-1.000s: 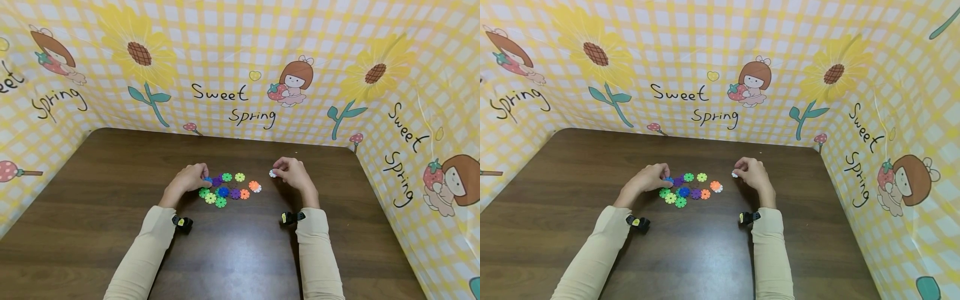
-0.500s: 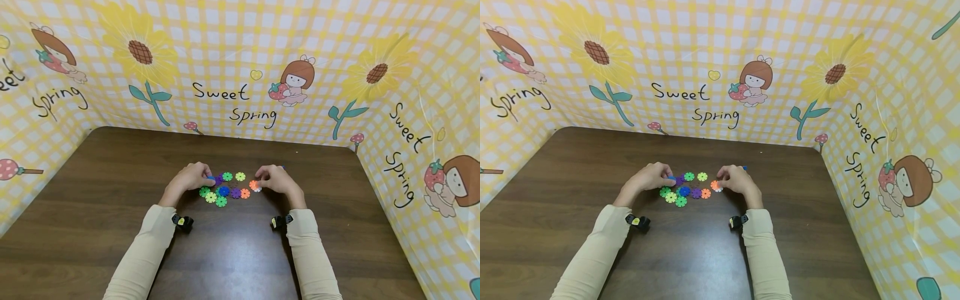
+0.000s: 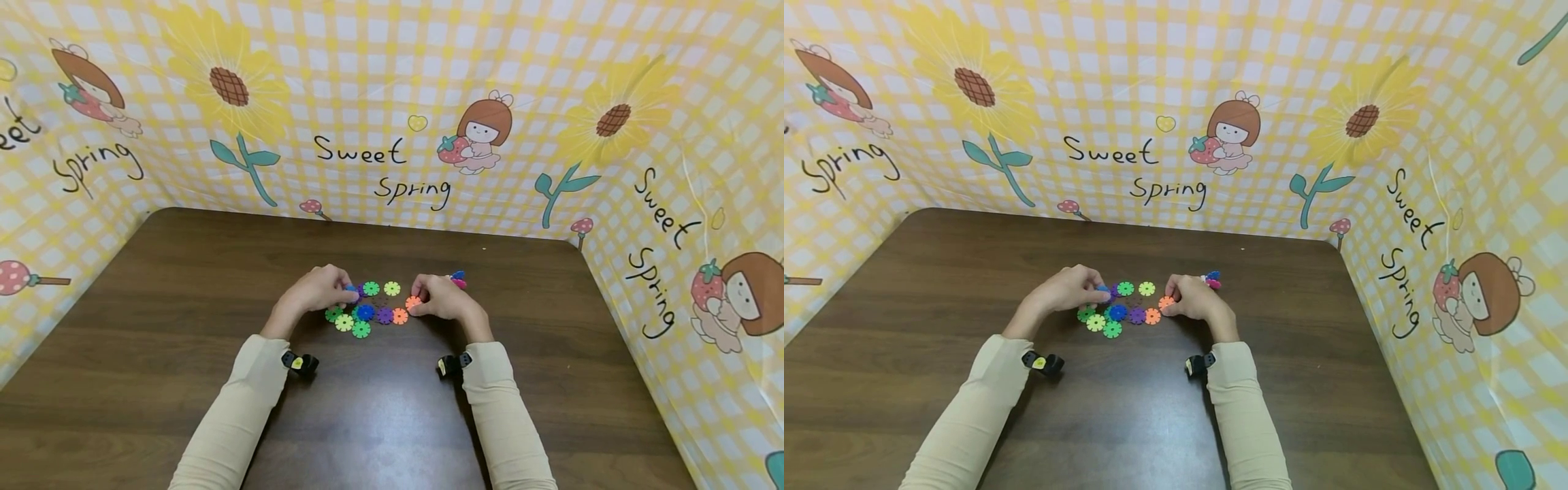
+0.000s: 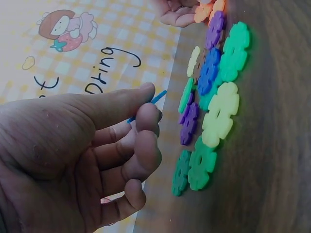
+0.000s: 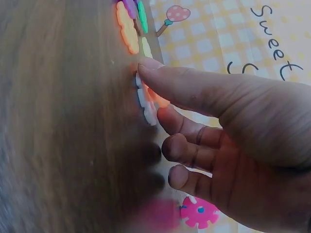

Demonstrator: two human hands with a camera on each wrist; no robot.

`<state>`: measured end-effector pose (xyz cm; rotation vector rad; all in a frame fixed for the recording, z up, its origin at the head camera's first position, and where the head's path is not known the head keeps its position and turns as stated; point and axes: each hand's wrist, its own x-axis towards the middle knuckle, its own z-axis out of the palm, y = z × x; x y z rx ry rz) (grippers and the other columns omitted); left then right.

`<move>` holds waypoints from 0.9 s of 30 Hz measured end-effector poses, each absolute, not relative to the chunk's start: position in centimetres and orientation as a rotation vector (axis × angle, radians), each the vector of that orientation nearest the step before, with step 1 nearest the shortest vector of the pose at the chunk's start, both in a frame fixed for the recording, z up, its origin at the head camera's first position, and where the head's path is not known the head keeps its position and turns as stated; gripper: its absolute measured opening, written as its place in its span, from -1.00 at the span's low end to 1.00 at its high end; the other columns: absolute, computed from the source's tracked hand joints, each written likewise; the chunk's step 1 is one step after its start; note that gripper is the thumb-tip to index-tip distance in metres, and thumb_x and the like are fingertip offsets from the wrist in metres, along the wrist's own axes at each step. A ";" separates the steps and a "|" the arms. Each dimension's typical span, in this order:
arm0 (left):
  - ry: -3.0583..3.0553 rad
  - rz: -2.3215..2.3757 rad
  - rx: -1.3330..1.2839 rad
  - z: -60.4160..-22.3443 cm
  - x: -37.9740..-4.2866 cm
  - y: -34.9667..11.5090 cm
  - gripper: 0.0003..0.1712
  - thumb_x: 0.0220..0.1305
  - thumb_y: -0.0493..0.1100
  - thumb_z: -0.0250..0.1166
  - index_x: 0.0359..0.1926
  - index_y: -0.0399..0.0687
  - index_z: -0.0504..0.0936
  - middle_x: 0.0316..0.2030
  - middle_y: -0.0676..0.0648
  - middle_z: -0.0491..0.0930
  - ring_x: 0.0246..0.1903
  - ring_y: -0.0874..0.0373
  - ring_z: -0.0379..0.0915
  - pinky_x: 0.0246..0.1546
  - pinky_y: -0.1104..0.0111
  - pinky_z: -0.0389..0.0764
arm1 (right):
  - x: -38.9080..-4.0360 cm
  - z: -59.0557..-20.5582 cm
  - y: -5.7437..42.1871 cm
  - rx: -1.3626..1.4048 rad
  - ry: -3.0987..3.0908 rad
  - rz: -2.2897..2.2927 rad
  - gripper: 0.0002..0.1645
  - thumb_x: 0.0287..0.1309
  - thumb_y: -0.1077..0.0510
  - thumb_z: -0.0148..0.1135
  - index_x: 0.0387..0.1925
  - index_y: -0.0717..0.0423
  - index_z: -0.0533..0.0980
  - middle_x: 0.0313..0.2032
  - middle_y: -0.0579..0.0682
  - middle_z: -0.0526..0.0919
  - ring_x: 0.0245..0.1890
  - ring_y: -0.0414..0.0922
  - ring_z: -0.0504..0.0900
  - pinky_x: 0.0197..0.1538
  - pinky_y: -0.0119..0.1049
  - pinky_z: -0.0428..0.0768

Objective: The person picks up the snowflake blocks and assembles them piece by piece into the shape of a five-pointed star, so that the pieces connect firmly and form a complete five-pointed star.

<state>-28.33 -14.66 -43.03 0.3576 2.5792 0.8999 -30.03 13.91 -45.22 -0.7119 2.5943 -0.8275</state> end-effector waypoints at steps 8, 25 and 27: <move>2.539 0.929 0.424 -43.1 -28.3 -14.4 -0.85 0.43 -0.14 0.26 -0.20 -0.15 0.62 -0.47 -0.10 0.65 -0.50 0.03 0.54 -0.44 0.30 0.52 | -29.6 -44.8 12.9 -0.775 2.547 -0.883 -0.82 0.22 0.17 0.41 -0.27 0.11 0.52 -0.50 -0.10 0.57 -0.52 -0.20 0.47 -0.37 -0.35 0.46; 2.403 1.096 0.605 -42.7 -28.0 -12.7 -0.82 0.50 -0.19 0.15 -0.18 -0.22 0.60 -0.40 -0.13 0.67 -0.47 0.00 0.55 -0.36 0.19 0.61 | -29.2 -44.0 12.2 -0.887 2.559 -0.968 -0.75 0.30 0.00 0.34 -0.38 0.04 0.53 -0.54 -0.13 0.54 -0.61 -0.25 0.42 -0.47 -0.39 0.41; 2.375 1.127 0.602 -42.8 -28.0 -12.6 -0.80 0.51 -0.18 0.13 -0.18 -0.23 0.60 -0.41 -0.13 0.67 -0.47 -0.03 0.55 -0.35 0.16 0.61 | -29.2 -43.9 12.1 -0.910 2.563 -0.968 -0.76 0.30 0.00 0.34 -0.38 0.04 0.52 -0.54 -0.14 0.54 -0.60 -0.25 0.43 -0.46 -0.39 0.42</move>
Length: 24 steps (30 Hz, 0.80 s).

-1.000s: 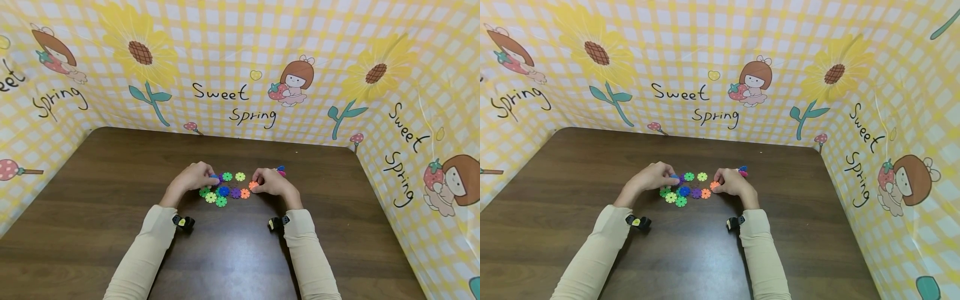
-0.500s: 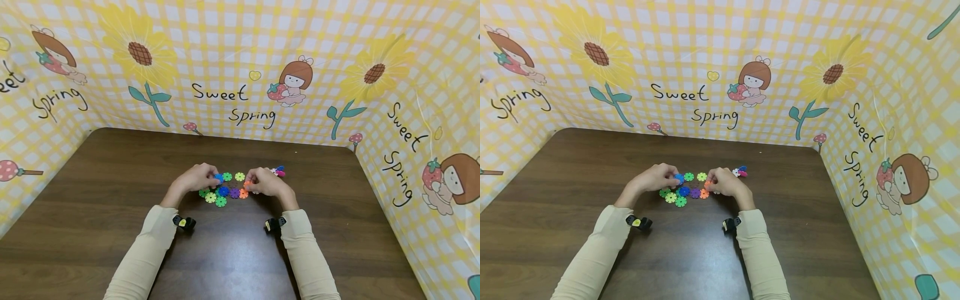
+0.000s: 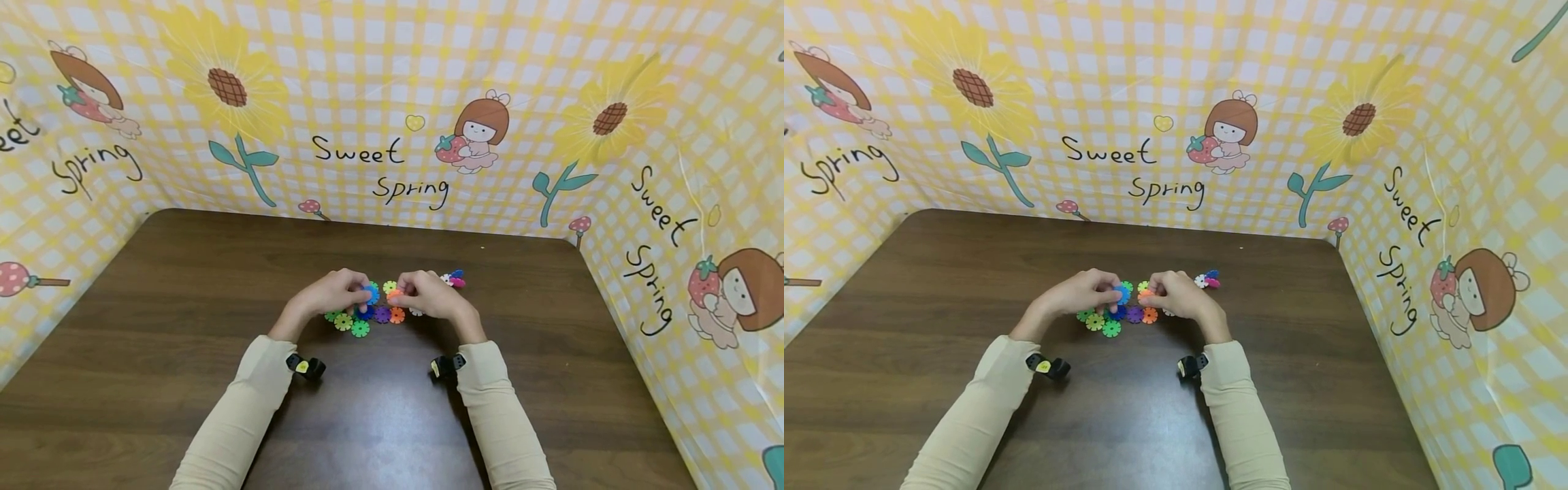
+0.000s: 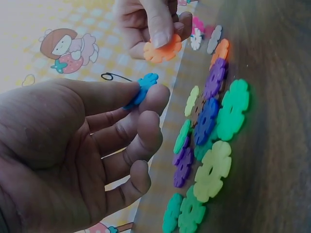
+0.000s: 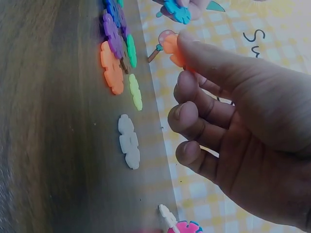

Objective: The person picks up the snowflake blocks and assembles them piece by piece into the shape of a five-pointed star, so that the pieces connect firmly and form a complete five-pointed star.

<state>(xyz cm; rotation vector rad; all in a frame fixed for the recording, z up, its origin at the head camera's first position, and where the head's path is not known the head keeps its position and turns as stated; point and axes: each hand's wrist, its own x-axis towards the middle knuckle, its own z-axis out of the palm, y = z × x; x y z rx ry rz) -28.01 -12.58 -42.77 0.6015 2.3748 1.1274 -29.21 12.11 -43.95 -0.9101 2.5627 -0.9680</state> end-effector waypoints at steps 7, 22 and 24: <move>2.305 1.197 0.581 -43.0 -28.1 -12.4 -0.79 0.52 -0.20 0.11 -0.15 -0.25 0.61 -0.43 -0.10 0.68 -0.47 -0.05 0.52 -0.39 0.21 0.58 | -29.2 -43.8 11.8 -0.929 2.579 -0.991 -0.81 0.32 0.03 0.31 -0.35 0.02 0.54 -0.47 -0.17 0.63 -0.50 -0.24 0.52 -0.37 -0.38 0.51; 2.268 1.228 0.581 -42.9 -28.2 -12.1 -0.78 0.52 -0.20 0.11 -0.15 -0.24 0.64 -0.44 -0.09 0.69 -0.46 -0.13 0.53 -0.42 0.26 0.55 | -29.3 -43.7 11.8 -0.956 2.594 -1.113 -0.93 0.32 0.12 0.31 -0.28 -0.01 0.58 -0.41 -0.16 0.63 -0.42 -0.21 0.57 -0.29 -0.33 0.56; 2.261 1.235 0.576 -43.0 -28.2 -12.0 -0.78 0.52 -0.20 0.12 -0.14 -0.24 0.64 -0.44 -0.08 0.70 -0.48 -0.08 0.53 -0.43 0.27 0.54 | -29.3 -43.7 11.8 -0.966 2.592 -1.127 -0.94 0.31 0.13 0.32 -0.28 -0.01 0.58 -0.41 -0.17 0.63 -0.43 -0.22 0.57 -0.30 -0.33 0.57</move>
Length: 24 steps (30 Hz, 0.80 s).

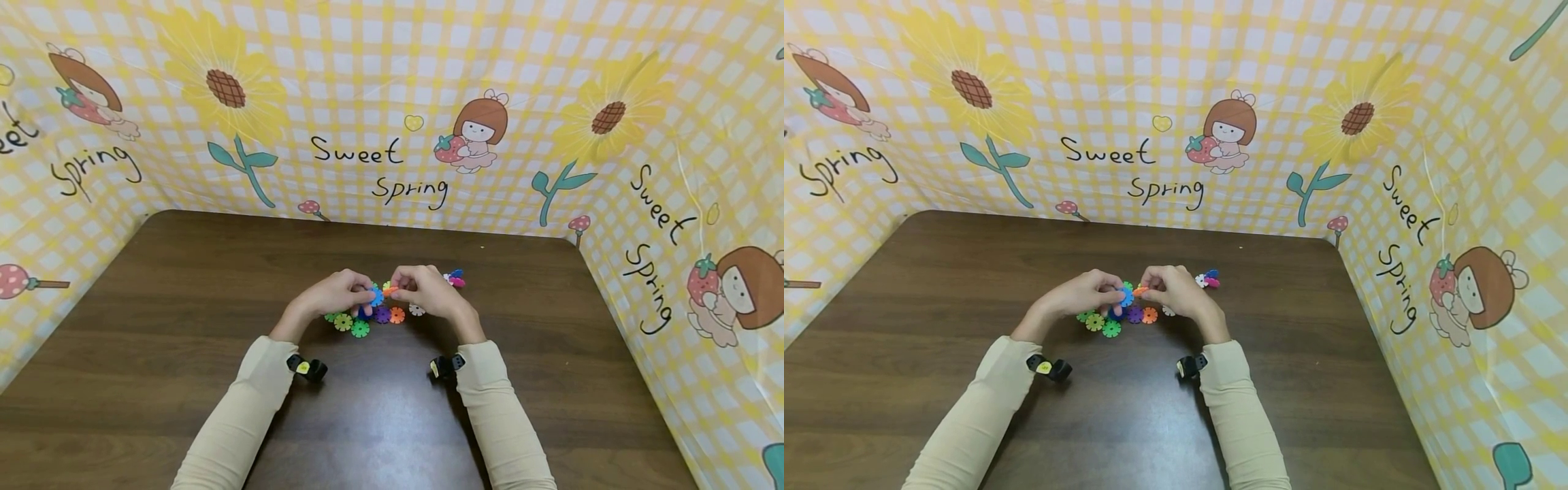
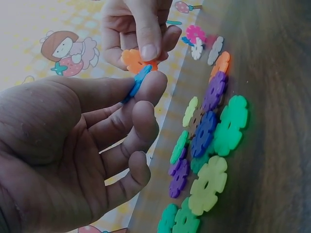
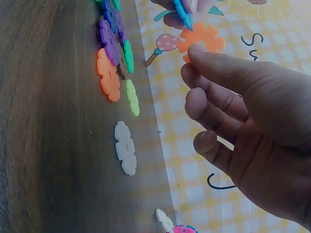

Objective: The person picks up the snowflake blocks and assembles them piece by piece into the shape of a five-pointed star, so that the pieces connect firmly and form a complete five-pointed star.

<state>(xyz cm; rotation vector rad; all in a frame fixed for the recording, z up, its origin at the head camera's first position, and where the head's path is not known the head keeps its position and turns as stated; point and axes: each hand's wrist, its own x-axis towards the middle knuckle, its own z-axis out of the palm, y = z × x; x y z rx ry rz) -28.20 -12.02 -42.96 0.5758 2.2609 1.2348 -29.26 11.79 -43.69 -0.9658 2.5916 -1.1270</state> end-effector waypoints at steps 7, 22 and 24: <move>2.219 1.292 0.598 -43.1 -28.3 -11.8 -0.78 0.52 -0.23 0.12 -0.14 -0.29 0.63 -0.46 -0.09 0.70 -0.51 -0.01 0.49 -0.47 0.32 0.50 | -29.2 -43.6 11.6 -0.997 2.594 -1.179 -0.88 0.28 0.19 0.34 -0.40 0.02 0.60 -0.44 0.01 0.70 -0.49 -0.17 0.59 -0.39 -0.37 0.55; 2.190 1.308 0.580 -42.6 -28.0 -11.7 -0.77 0.52 -0.20 0.13 -0.16 -0.34 0.58 -0.46 -0.12 0.70 -0.49 -0.02 0.47 -0.49 0.36 0.44 | -29.3 -43.6 11.6 -0.945 2.547 -1.193 -0.92 0.31 0.17 0.32 -0.34 0.05 0.64 -0.39 0.07 0.73 -0.40 0.00 0.68 -0.34 -0.34 0.60; 2.189 1.304 0.582 -42.7 -28.0 -11.7 -0.77 0.51 -0.20 0.14 -0.13 -0.34 0.56 -0.45 -0.13 0.71 -0.47 -0.04 0.49 -0.43 0.30 0.49 | -29.3 -43.7 11.9 -0.914 2.545 -1.163 -0.95 0.30 0.18 0.32 -0.30 0.07 0.64 -0.38 -0.01 0.73 -0.37 -0.08 0.67 -0.29 -0.33 0.61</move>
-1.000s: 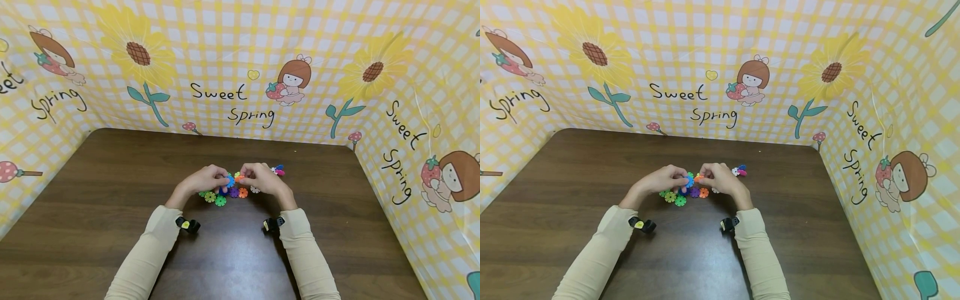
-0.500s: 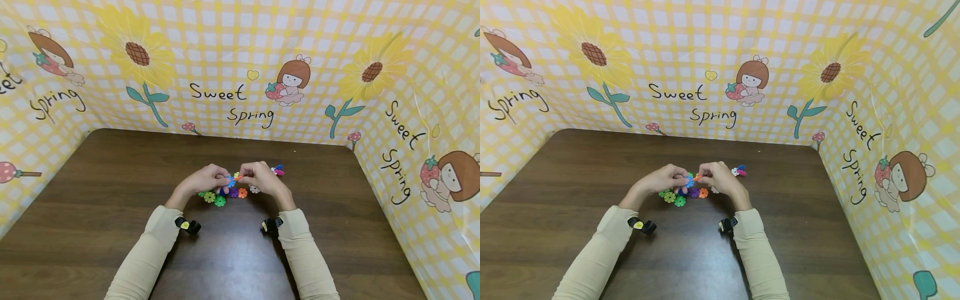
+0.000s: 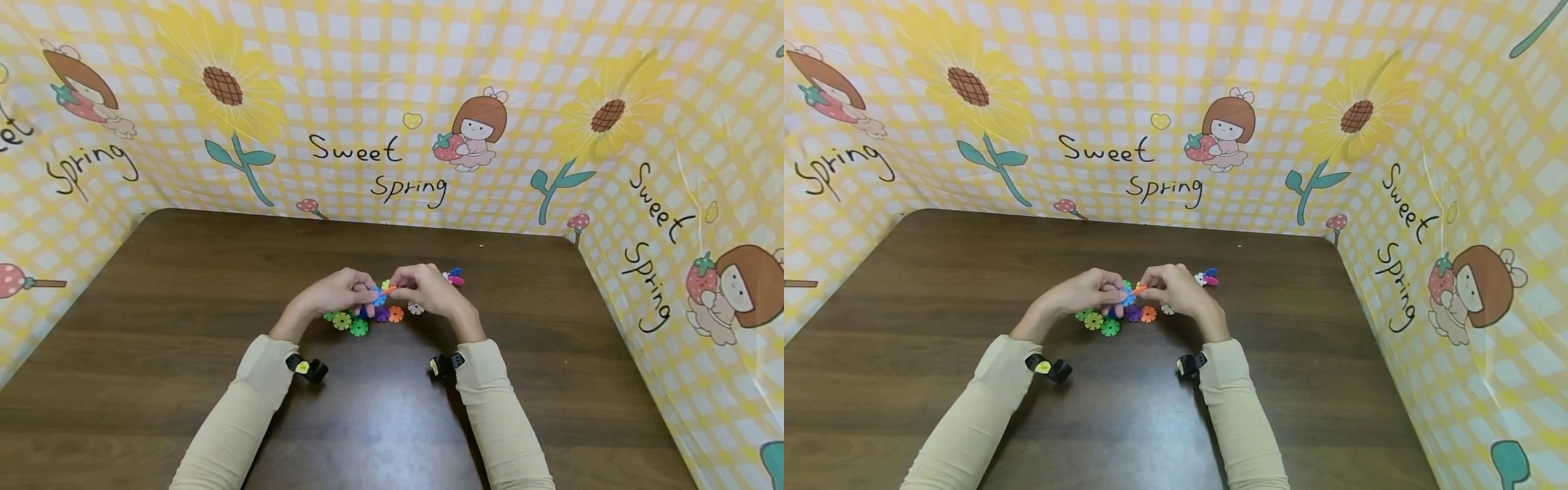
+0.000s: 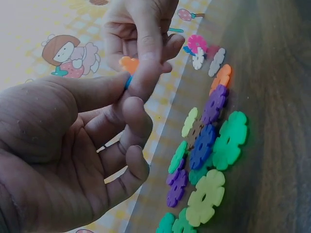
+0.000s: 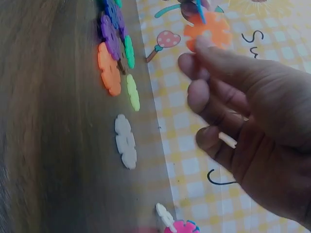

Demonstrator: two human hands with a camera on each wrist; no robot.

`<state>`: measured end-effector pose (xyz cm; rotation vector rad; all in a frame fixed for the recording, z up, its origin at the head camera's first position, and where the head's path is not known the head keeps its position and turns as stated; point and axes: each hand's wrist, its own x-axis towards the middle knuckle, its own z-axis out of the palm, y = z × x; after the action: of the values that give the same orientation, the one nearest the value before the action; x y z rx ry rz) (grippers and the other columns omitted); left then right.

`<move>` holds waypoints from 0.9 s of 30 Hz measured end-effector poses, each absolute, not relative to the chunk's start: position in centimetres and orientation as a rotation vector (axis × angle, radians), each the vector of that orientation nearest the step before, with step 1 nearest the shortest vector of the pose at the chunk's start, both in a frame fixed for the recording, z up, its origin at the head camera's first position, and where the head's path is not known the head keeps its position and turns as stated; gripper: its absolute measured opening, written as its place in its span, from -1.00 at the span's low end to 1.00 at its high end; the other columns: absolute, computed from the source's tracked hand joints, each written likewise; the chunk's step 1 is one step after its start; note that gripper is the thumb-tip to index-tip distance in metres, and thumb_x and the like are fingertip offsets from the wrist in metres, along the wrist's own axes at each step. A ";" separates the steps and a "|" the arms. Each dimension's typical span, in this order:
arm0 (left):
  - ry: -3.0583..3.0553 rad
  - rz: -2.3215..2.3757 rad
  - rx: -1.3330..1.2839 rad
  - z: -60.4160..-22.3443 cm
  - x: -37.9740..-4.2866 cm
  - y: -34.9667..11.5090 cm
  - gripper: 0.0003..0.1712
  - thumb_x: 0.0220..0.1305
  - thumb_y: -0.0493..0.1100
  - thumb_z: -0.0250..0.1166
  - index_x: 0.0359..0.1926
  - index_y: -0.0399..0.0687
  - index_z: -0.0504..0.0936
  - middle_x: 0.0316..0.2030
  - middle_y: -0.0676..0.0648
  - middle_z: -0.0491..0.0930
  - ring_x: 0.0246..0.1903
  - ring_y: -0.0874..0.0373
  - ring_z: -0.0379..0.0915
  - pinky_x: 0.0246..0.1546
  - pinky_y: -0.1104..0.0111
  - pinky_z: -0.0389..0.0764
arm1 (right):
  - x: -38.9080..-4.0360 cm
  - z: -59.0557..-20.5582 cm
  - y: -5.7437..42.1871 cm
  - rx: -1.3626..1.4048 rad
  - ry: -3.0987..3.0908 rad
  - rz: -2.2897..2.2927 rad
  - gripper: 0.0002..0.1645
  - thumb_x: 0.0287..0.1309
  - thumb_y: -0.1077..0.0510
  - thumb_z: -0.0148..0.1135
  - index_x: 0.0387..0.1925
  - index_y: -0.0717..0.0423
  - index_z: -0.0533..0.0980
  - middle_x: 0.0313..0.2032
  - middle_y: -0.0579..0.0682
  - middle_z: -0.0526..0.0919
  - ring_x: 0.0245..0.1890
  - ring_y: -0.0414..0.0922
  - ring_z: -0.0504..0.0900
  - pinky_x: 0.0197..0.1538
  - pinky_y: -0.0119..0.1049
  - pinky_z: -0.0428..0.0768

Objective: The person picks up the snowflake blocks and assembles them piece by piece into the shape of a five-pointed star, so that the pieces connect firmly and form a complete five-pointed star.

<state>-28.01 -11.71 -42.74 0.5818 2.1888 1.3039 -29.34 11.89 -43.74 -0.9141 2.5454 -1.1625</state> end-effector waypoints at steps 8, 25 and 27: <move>2.169 1.335 0.519 -42.9 -28.1 -12.0 -0.76 0.51 -0.18 0.15 -0.03 -0.32 0.51 -0.38 -0.15 0.73 -0.44 0.04 0.54 -0.27 0.16 0.59 | -29.9 -44.3 13.9 -0.849 2.546 -0.970 -0.81 0.25 0.21 0.37 -0.11 0.18 0.63 -0.42 -0.13 0.67 -0.42 -0.22 0.57 -0.27 -0.33 0.56; 2.184 1.340 0.507 -42.8 -28.0 -11.7 -0.78 0.52 -0.20 0.13 -0.01 -0.29 0.41 -0.31 -0.20 0.75 -0.41 -0.02 0.58 -0.23 0.12 0.57 | -30.0 -44.9 15.1 -0.742 2.564 -0.787 -0.71 0.06 0.18 0.54 -0.30 0.15 0.54 -0.38 -0.04 0.56 -0.33 -0.16 0.47 -0.21 -0.32 0.47; 2.190 1.332 0.515 -42.9 -28.0 -11.7 -0.78 0.51 -0.19 0.14 -0.01 -0.29 0.41 -0.31 -0.19 0.75 -0.41 -0.05 0.58 -0.24 0.13 0.57 | -30.0 -44.9 15.1 -0.733 2.566 -0.782 -0.71 0.07 0.18 0.53 -0.32 0.14 0.52 -0.39 -0.05 0.56 -0.34 -0.17 0.47 -0.22 -0.33 0.46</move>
<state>-27.97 -11.67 -42.93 0.5150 2.1898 1.3319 -30.01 15.11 -44.92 -0.7327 2.5658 -0.7817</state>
